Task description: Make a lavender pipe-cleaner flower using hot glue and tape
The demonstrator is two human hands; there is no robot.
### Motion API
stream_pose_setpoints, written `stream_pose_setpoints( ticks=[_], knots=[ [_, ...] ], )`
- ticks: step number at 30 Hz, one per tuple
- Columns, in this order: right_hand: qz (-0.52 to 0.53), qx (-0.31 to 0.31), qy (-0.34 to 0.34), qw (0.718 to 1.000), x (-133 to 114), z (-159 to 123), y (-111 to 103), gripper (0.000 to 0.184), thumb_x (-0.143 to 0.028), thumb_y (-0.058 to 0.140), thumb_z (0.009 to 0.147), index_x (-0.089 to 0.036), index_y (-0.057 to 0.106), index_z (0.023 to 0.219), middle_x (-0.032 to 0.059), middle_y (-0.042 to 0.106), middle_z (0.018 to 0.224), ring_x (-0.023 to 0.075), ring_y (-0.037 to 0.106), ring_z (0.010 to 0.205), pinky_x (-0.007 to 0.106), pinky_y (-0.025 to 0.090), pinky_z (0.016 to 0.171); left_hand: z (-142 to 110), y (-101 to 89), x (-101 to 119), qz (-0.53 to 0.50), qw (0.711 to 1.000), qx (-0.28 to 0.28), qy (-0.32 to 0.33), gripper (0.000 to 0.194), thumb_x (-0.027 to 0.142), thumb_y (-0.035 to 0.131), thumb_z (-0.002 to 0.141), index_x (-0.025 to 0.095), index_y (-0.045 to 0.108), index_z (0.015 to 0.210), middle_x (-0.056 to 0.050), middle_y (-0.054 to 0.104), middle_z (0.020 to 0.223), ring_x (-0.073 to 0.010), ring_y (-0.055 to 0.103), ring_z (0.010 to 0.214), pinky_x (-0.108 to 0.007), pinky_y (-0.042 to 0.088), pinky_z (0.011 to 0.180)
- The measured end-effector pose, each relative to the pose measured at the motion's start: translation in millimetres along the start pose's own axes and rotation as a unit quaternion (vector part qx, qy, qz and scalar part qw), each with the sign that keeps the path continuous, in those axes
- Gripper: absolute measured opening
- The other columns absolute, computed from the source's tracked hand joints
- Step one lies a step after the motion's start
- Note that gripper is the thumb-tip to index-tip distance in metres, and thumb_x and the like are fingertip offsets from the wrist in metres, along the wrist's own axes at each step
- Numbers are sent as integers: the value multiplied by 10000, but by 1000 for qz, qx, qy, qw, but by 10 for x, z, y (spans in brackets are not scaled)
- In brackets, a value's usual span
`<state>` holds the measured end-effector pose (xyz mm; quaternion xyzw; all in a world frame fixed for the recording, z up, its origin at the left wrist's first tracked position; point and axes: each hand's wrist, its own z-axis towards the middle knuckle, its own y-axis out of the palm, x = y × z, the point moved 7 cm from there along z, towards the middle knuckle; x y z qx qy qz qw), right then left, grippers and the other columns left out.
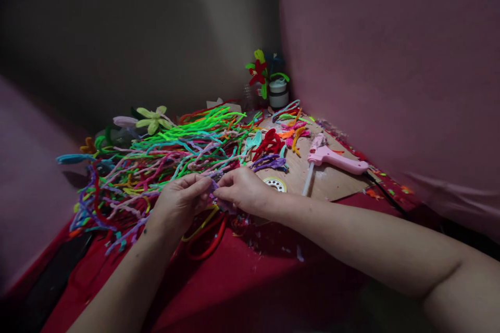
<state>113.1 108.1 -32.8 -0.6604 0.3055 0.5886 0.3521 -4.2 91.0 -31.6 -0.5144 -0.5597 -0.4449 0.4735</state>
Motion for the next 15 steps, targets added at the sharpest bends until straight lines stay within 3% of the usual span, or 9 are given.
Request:
stream_pose_setpoints(
  ticks=[6,12,15],
  knots=[
    [-57,14,-37,998,-43,10,-21,237,-143,557,739,-154,499,510,-60,426,430,51,354,404,202,251,411,-16,81,-63,-70,996,-41,-48,327,315,709,643,146,460,516,61,423,410,-14,288,326,-155,191,336],
    [-19,12,-16,1000,-29,-6,-24,208,-160,552,747,-155,514,543,-62,426,438,53,352,397,203,263,406,-34,71,16,-37,999,-37,13,177,289,699,698,156,586,728,56,507,511,-33,389,398,-162,298,401],
    [4,-8,5,1000,37,-4,10,191,-188,554,747,-154,534,560,-57,439,427,59,363,378,206,265,387,-39,97,28,-14,998,-56,17,191,290,675,720,153,554,664,61,477,487,-33,365,406,-165,283,414]
  ],
)
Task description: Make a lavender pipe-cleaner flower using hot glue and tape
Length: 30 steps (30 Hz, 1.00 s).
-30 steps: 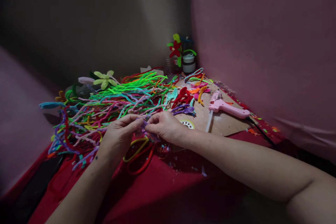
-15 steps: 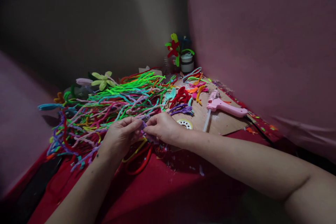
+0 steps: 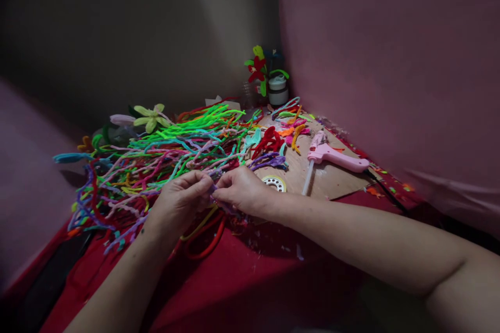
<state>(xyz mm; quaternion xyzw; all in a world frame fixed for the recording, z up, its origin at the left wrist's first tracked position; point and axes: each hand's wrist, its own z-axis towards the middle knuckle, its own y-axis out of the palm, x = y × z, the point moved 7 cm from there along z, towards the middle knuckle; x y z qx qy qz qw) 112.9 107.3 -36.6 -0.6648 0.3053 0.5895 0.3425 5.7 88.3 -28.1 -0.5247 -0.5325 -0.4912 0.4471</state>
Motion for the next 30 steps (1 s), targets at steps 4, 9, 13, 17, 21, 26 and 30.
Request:
stream_pose_setpoints(
  ticks=[4,9,13,17,21,26,30],
  knots=[
    [61,-53,-21,997,17,-8,71,211,-234,558,749,-157,537,554,-48,478,437,64,411,379,203,313,400,5,-9,51,55,998,-3,24,189,302,654,732,157,554,662,59,484,503,-39,358,427,-167,269,425],
    [39,-12,-34,999,9,-10,37,243,-188,574,719,-156,498,491,-64,447,389,45,386,354,185,273,376,-77,-41,199,238,960,87,120,144,265,630,716,162,579,632,36,533,547,-76,434,482,-193,328,462],
    [53,13,-24,998,20,11,37,255,-145,557,697,-158,483,453,-66,430,347,49,364,320,187,253,345,-210,24,351,369,883,157,243,96,219,608,728,170,615,645,21,593,599,-94,493,546,-207,378,544],
    [79,1,-9,997,10,19,69,268,-137,563,700,-155,490,443,-64,435,328,49,358,294,188,242,327,-133,-29,265,261,942,141,156,120,246,644,703,165,602,625,33,550,522,-76,441,460,-191,338,451],
    [81,1,5,997,-15,-8,45,263,-157,593,708,-151,499,463,-61,460,353,40,362,297,183,248,332,-38,-161,213,40,988,131,75,229,310,652,712,155,535,591,51,478,467,-50,368,388,-173,268,381],
    [126,32,-10,991,-41,-27,-64,242,-199,605,717,-149,511,499,-58,469,394,40,379,327,187,280,365,17,-178,181,40,996,64,56,224,364,629,742,143,599,722,13,571,598,-64,451,451,-186,338,430],
    [130,55,-22,990,-17,-12,-117,216,-212,604,714,-150,521,525,-63,464,416,42,371,350,193,275,380,0,14,32,188,981,-36,-13,200,331,660,694,143,594,692,31,524,519,-70,403,410,-201,300,413]
  ],
)
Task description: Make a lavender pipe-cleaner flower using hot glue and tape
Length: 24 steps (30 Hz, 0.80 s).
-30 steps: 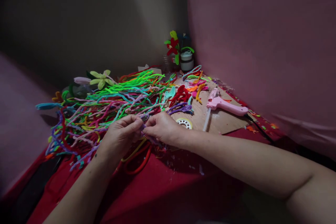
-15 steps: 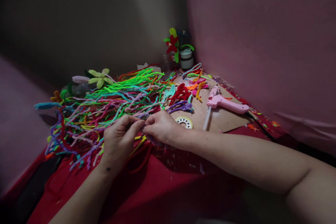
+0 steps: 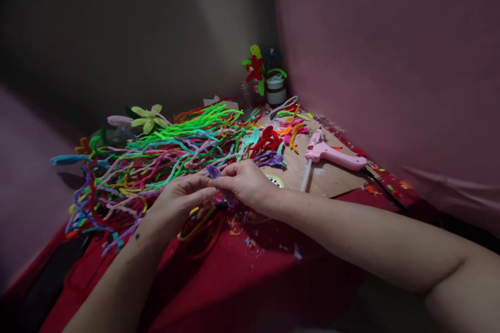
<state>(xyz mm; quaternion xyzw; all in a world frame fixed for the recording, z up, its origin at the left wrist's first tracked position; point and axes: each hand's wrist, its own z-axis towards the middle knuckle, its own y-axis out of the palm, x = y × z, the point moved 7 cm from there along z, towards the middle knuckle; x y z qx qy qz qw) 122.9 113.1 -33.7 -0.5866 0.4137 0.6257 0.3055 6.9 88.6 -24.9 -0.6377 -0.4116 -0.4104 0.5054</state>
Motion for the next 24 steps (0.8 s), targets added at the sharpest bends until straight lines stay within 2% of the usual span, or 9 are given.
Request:
stream_pose_setpoints(
  ticks=[2,4,7,9,11,13,15,20,24],
  knots=[
    [-26,11,-14,999,-6,7,-15,212,-181,589,718,-151,517,522,-66,454,419,41,367,364,193,270,389,-22,6,46,82,996,32,30,181,306,627,715,150,578,638,41,474,481,-72,380,415,-206,290,424],
    [-65,30,-27,997,-24,11,-34,233,-156,576,724,-154,500,504,-71,435,410,40,356,368,192,260,392,-75,-6,179,198,968,88,126,182,279,577,756,157,578,620,28,487,508,-86,412,462,-218,317,474],
    [-112,48,-37,992,-51,14,-47,274,-142,579,727,-154,477,472,-70,424,395,37,351,369,188,261,396,-216,52,357,387,867,153,275,221,222,505,803,168,579,602,-8,540,574,-124,488,578,-249,346,573],
    [-110,41,-27,993,-45,15,-37,286,-142,571,736,-156,473,468,-67,428,387,39,361,360,186,268,388,-269,65,390,429,831,169,312,235,209,488,814,172,577,600,-20,561,600,-138,507,615,-261,355,604],
    [-87,29,-11,996,-26,10,-23,293,-148,558,751,-158,469,473,-68,427,380,41,364,342,184,265,370,-245,1,371,370,870,157,286,193,236,513,814,172,595,651,-17,583,629,-132,515,615,-251,376,608],
    [-70,14,5,997,-4,-2,-1,295,-158,553,763,-158,473,479,-68,430,373,42,367,327,184,263,358,-172,-105,306,236,937,140,216,134,282,566,795,171,619,744,-8,606,670,-116,519,600,-230,394,587],
    [-66,-4,16,998,13,-18,29,288,-173,575,757,-155,482,485,-67,436,373,40,368,324,183,261,356,-105,-187,227,94,976,133,146,165,312,615,764,176,637,854,-4,633,743,-108,535,620,-215,410,582],
    [-62,-51,27,996,52,-50,113,227,-183,603,728,-144,531,517,-67,449,378,39,367,334,186,247,359,-31,-135,125,2,993,89,82,158,315,678,704,171,677,772,18,624,671,-93,515,583,-201,401,556],
    [-55,-35,14,998,89,-33,86,171,-135,603,675,-146,535,519,-75,445,375,35,357,336,184,237,359,-78,-98,163,57,981,152,105,107,258,658,698,166,652,644,27,595,585,-95,489,542,-202,375,519]
  ],
)
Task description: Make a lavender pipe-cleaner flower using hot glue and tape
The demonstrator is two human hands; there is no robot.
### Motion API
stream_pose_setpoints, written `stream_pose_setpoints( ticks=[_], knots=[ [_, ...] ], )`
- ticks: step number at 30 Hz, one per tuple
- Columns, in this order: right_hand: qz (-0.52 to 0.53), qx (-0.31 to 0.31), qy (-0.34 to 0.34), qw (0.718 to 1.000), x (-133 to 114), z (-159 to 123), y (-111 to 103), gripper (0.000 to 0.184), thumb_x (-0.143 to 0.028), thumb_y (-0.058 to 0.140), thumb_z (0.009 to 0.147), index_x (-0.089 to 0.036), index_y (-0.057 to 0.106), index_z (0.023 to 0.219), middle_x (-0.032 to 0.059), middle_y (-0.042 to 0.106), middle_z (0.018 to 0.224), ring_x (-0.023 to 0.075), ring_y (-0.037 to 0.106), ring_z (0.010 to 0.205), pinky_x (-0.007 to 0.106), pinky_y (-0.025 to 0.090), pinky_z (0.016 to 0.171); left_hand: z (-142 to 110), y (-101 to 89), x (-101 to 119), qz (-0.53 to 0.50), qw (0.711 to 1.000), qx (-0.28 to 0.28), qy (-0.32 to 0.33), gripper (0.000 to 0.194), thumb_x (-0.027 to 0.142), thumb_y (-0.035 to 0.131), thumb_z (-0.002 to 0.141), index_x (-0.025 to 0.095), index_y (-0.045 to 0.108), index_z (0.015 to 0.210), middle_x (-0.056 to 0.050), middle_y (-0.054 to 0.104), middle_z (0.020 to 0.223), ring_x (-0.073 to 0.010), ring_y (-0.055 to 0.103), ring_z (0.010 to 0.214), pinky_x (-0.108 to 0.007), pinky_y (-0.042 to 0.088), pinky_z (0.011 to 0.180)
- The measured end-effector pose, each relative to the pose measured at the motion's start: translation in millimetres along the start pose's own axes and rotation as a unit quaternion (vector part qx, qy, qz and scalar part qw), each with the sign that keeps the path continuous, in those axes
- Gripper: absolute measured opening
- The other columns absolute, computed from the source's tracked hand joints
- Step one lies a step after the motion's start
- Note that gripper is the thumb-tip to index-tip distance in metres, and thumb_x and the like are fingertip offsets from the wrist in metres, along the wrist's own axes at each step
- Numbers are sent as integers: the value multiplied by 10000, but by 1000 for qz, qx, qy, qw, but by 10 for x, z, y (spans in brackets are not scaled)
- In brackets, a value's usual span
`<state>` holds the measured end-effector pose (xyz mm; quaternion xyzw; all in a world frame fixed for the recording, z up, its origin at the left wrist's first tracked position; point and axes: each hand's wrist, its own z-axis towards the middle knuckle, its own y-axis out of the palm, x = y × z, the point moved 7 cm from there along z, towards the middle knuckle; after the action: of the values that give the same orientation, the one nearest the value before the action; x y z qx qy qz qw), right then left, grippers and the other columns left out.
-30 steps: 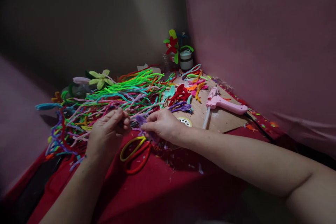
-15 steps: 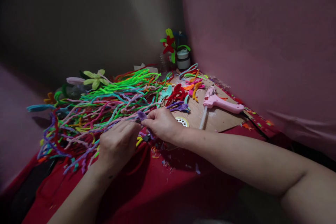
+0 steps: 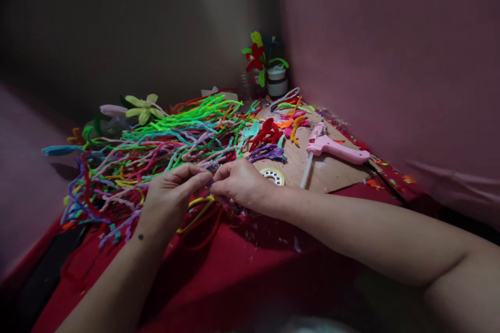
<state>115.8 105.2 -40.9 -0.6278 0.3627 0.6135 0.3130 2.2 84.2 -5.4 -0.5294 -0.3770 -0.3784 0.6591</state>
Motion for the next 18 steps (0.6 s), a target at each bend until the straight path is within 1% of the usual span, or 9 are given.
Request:
stream_pose_setpoints(
  ticks=[2,4,7,9,11,13,16,17,18],
  knots=[
    [20,9,-3,1000,18,13,-14,163,-123,611,647,-149,526,511,-78,443,373,36,354,331,187,231,357,-15,-12,59,35,999,32,25,99,245,656,689,167,651,629,21,601,597,-101,497,560,-204,377,528],
    [65,0,3,998,25,21,-3,170,-149,639,632,-150,523,508,-71,465,386,42,378,335,192,253,361,-5,-13,66,40,999,25,17,118,274,653,697,167,652,648,19,594,594,-100,497,550,-204,376,522],
    [142,-1,16,990,9,23,-12,220,-235,700,618,-153,520,521,-69,468,408,49,388,345,204,291,375,27,-11,-26,-17,998,-28,-48,216,381,624,731,167,631,706,25,569,563,-89,465,465,-209,356,470],
    [171,12,28,985,8,24,-43,267,-281,723,612,-161,503,521,-75,442,405,52,371,350,212,288,376,30,-4,-91,-38,994,-65,-85,246,409,642,712,166,611,710,27,556,543,-86,443,431,-212,339,444],
    [179,26,35,983,19,29,-75,281,-294,731,613,-162,500,523,-73,432,411,53,366,366,215,277,386,15,8,-108,-29,992,-84,-85,230,382,666,693,165,594,667,30,532,519,-86,430,434,-213,331,444],
    [180,37,29,983,32,45,-102,273,-290,736,609,-155,513,526,-67,443,425,53,372,390,216,270,405,-7,0,-41,9,998,-63,-26,202,345,656,709,168,591,635,26,524,533,-94,438,476,-220,345,476],
    [192,55,9,980,57,79,-139,279,-272,746,590,-153,505,515,-72,427,421,49,347,397,221,225,416,-88,-19,177,104,986,14,127,148,289,634,734,181,616,635,7,555,602,-115,476,582,-240,386,588],
    [199,57,2,978,67,92,-145,279,-267,744,591,-154,501,516,-75,419,420,49,336,396,225,208,417,-114,-17,223,122,980,35,156,131,276,631,737,183,622,645,3,568,624,-119,485,607,-244,392,620],
    [207,59,-5,977,73,102,-150,276,-263,741,597,-155,499,520,-77,412,421,48,325,396,229,195,419,-124,-19,235,119,979,51,160,119,271,631,738,184,623,659,1,579,641,-121,494,622,-244,398,638]
  ],
)
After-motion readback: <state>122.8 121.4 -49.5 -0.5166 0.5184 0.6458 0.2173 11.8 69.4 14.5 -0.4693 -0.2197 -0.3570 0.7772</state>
